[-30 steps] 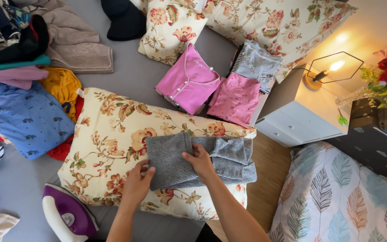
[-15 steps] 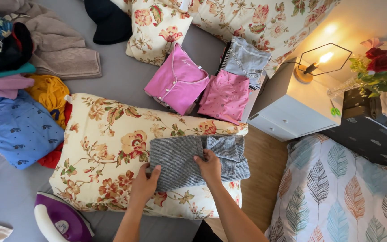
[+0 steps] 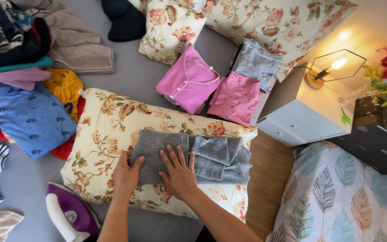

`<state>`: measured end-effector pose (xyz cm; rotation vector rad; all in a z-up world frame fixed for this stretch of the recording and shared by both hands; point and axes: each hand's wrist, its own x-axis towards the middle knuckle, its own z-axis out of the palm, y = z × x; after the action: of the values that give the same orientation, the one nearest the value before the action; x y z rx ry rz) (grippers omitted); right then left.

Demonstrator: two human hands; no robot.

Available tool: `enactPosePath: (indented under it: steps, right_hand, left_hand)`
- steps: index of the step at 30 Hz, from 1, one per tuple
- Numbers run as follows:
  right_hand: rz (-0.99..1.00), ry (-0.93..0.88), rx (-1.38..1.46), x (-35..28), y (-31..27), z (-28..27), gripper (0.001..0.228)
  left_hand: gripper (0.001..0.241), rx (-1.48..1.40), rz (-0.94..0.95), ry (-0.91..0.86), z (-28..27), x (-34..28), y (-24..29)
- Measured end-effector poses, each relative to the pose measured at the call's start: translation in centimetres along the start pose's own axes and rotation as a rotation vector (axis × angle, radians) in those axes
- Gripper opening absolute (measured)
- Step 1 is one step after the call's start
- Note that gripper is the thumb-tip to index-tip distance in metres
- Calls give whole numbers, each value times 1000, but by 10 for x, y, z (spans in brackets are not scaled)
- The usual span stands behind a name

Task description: The person irons a gray sweater on a floral pillow placed on a bed. They smooth the garment, use a purple iron to press it, fold the sweater, and place it on a stack of other folded clothes.

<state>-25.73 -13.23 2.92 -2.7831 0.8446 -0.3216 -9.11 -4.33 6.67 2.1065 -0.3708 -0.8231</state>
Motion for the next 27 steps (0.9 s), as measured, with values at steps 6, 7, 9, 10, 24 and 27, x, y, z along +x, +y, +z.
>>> enactPosePath:
  steps: [6,7,9,10,24,27]
  right_hand:
    - [-2,92,-494,1,-2,42,88]
    - [-7,88,-492,-6,8,50,88]
    - [-108,113,-423,-11,32,66,87]
    - [-113,122,-422,-5,26,53,87]
    - [28,93,28,-19,23,-19,59]
    - [-42,-14,-43,-30,38,-17,60]
  left_hand:
    - [61,526,53,320,-74,6,-63]
    - [61,526,46,320,-82,1,-86]
    - [65,609,70,772,-98,-3,-128]
    - [65,605,73,782,-107,-4,-135]
    - [80,259,-161,499,-129,-3,-179]
    - [79,193,-157,476,-136,-20,-104]
